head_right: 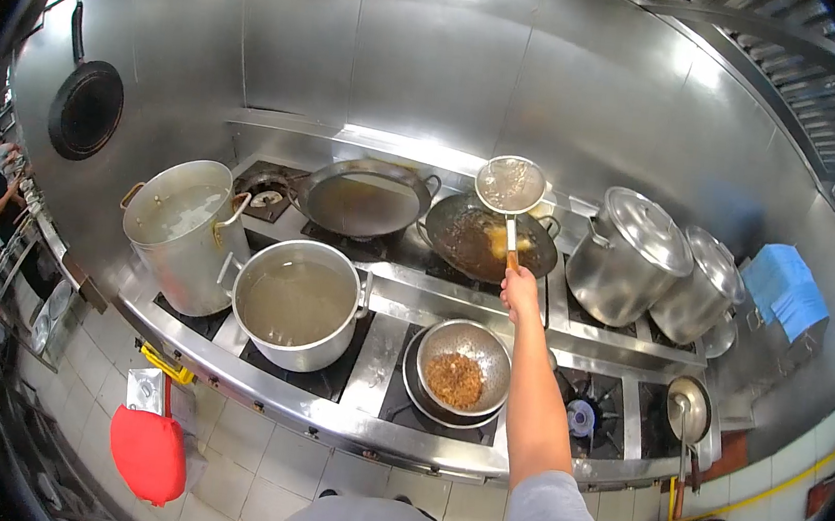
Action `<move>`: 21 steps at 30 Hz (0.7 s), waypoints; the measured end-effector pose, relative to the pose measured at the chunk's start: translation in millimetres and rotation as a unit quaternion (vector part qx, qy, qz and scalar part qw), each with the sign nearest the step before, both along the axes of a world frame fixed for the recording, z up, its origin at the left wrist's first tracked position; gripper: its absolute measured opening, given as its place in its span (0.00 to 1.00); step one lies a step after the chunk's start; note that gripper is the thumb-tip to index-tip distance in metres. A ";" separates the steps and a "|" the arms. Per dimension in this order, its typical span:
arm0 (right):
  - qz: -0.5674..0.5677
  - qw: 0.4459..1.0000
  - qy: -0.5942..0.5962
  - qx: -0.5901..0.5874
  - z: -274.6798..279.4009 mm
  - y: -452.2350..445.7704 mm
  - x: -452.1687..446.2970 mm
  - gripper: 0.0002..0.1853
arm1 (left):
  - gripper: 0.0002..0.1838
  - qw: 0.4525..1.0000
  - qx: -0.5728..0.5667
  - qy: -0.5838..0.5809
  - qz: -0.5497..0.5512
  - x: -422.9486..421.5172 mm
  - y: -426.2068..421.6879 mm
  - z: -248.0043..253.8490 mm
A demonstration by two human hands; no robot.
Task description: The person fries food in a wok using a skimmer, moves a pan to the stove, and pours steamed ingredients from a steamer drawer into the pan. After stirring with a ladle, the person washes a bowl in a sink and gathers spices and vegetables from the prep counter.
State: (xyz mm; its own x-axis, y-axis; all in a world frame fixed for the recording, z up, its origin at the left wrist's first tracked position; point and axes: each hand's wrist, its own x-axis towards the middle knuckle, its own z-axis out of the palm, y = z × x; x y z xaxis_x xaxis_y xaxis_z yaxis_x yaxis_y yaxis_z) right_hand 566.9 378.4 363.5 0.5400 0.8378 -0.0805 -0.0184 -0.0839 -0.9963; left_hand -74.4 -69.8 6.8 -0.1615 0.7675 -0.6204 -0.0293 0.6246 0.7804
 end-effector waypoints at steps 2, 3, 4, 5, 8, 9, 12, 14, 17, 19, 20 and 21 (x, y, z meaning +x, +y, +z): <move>0.001 0.998 0.044 -0.033 -10.7 -11.7 5.1 0.05 | 0.18 0.999 -0.040 0.003 -0.021 -10.9 19.6 -37.9; 0.021 0.997 0.066 -0.041 -15.7 -18.8 9.8 0.05 | 0.17 0.997 -0.074 0.003 -0.035 -15.3 35.1 -56.0; 0.041 0.994 0.086 -0.048 -20.1 -26.7 13.2 0.05 | 0.16 0.993 -0.108 0.003 -0.049 -19.2 50.5 -71.7; 0.051 0.994 0.087 -0.042 -19.9 -46.2 10.5 0.06 | 0.15 0.988 -0.140 0.002 -0.064 -21.4 63.6 -82.5; 0.063 0.995 0.080 0.010 -28.7 -120.5 -1.7 0.04 | 0.13 0.984 -0.162 0.014 -0.079 -14.1 93.3 -70.9; 0.058 0.995 0.083 0.018 -33.1 -149.0 -6.7 0.06 | 0.14 0.984 -0.160 0.019 -0.081 -13.6 105.2 -69.9; 0.043 0.999 0.013 -0.001 -57.5 -242.4 -20.2 0.12 | 0.14 0.985 -0.156 0.029 -0.071 -18.7 125.6 -66.1; 0.023 0.996 -0.039 -0.073 -57.0 -304.3 -44.7 0.15 | 0.14 0.980 -0.166 0.032 -0.106 -24.1 140.1 -65.2; 0.012 0.988 -0.138 -0.063 -115.5 -369.7 -48.2 0.20 | 0.14 0.975 -0.178 0.044 -0.124 -22.8 158.2 -57.8; 0.008 0.940 -0.332 -0.076 -127.6 -385.9 -71.7 0.27 | 0.13 0.965 -0.186 0.065 -0.176 -19.2 173.4 -50.5; 0.000 0.941 -0.328 -0.082 -123.3 -389.1 -84.0 0.27 | 0.13 0.962 -0.188 0.070 -0.184 -17.6 181.5 -49.5; -0.006 0.918 -0.386 -0.094 -114.9 -390.1 -94.6 0.30 | 0.13 0.959 -0.189 0.077 -0.196 -14.3 190.0 -48.3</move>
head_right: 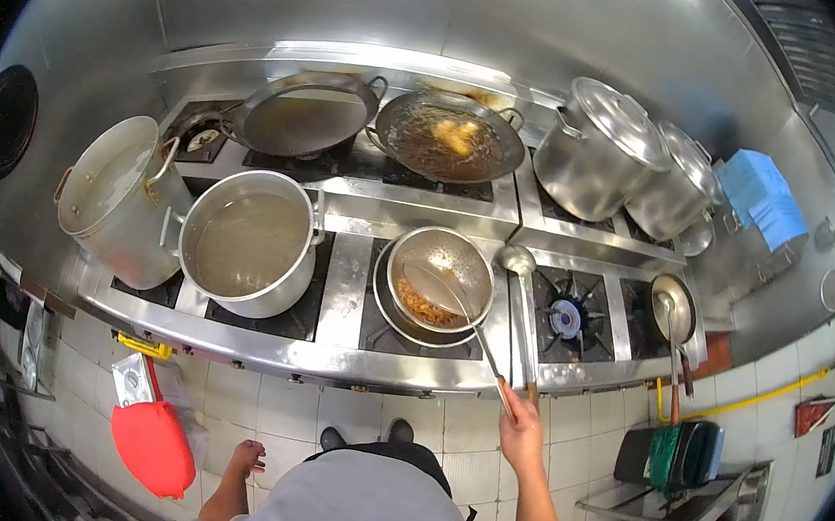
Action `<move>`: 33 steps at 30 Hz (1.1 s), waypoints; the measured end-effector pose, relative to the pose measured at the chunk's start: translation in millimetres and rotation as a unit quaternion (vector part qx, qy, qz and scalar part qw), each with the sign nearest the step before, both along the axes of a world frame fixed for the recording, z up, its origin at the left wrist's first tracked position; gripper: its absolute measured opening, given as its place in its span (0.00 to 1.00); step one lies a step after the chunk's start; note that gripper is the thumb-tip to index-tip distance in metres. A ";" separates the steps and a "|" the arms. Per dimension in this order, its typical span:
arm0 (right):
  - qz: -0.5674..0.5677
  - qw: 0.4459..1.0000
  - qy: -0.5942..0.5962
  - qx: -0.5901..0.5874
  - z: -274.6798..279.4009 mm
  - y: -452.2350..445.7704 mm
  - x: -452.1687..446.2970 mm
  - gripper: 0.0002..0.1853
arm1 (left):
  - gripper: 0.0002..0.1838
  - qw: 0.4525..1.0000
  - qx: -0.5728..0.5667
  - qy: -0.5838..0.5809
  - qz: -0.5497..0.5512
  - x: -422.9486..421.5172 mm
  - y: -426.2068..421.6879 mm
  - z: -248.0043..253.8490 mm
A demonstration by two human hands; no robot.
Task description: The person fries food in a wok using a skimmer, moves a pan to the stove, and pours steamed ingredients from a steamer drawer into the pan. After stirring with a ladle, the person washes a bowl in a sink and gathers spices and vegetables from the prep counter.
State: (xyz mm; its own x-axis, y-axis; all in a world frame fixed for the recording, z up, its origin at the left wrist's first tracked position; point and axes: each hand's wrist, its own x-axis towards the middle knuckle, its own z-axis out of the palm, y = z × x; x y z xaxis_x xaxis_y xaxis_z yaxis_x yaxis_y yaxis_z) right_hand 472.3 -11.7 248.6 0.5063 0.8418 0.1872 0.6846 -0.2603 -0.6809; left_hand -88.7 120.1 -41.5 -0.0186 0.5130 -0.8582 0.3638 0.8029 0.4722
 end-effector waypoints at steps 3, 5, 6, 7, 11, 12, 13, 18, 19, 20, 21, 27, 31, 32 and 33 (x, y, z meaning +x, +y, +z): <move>-0.028 0.998 -0.059 0.003 11.6 7.2 -30.0 0.35 | 0.12 1.000 0.008 0.006 -0.027 12.9 23.8 7.4; -0.051 0.987 -0.142 -0.062 -3.0 10.5 -34.0 0.35 | 0.11 0.998 0.046 -0.027 -0.043 23.3 37.9 13.8; -0.035 0.986 -0.152 -0.065 -13.1 12.0 -31.6 0.35 | 0.10 0.997 0.044 -0.024 -0.053 28.7 44.7 17.2; -0.037 0.986 -0.153 -0.061 -17.3 8.3 -30.8 0.35 | 0.10 0.997 0.048 -0.025 -0.055 32.0 47.0 21.8; -0.035 0.989 -0.127 -0.066 -0.9 9.4 -29.0 0.32 | 0.09 0.995 0.076 -0.038 -0.047 42.1 55.5 38.4; -0.044 0.989 -0.121 -0.073 6.2 8.7 -28.1 0.32 | 0.09 0.995 0.079 -0.040 -0.040 41.4 51.9 39.9; -0.054 0.989 -0.116 -0.080 8.8 9.5 -27.1 0.33 | 0.09 0.995 0.082 -0.042 -0.033 39.2 47.2 38.4; -0.025 0.980 -0.153 -0.125 -7.6 5.6 -11.2 0.33 | 0.13 0.999 0.033 -0.036 0.006 4.3 2.6 -3.2; -0.005 0.986 -0.123 -0.112 -8.2 1.7 -6.2 0.32 | 0.14 0.999 0.023 -0.021 0.015 -2.8 -9.4 -6.5; 0.016 0.990 -0.095 -0.099 -4.4 2.9 -0.9 0.31 | 0.15 1.000 0.013 -0.009 0.025 -6.2 -20.7 -7.8; 0.023 0.990 -0.101 -0.099 1.0 4.7 2.7 0.31 | 0.15 0.999 0.012 -0.014 0.033 -9.6 -30.8 -9.6; -0.030 0.990 0.095 0.100 41.6 55.4 19.2 0.28 | 0.15 0.995 -0.021 -0.004 0.099 -15.0 -70.8 -10.9; -0.016 0.977 0.166 0.136 51.3 147.7 90.4 0.27 | 0.14 0.991 -0.012 -0.031 0.128 -13.8 -78.2 -23.9; -0.017 0.976 0.166 0.142 56.0 174.9 106.2 0.26 | 0.13 0.989 -0.006 -0.044 0.143 -13.0 -76.8 -23.2; -0.019 0.974 0.167 0.149 63.1 201.3 120.7 0.26 | 0.13 0.988 -0.001 -0.043 0.146 -10.9 -74.6 -19.7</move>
State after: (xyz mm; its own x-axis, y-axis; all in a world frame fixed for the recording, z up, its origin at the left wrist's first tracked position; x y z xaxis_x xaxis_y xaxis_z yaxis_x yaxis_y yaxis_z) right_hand 593.0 189.6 311.7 0.6099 0.7555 0.2393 0.4053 -0.0379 -0.9134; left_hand -99.6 45.5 -61.2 -0.0921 0.4952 -0.8639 0.0745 0.8685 0.4900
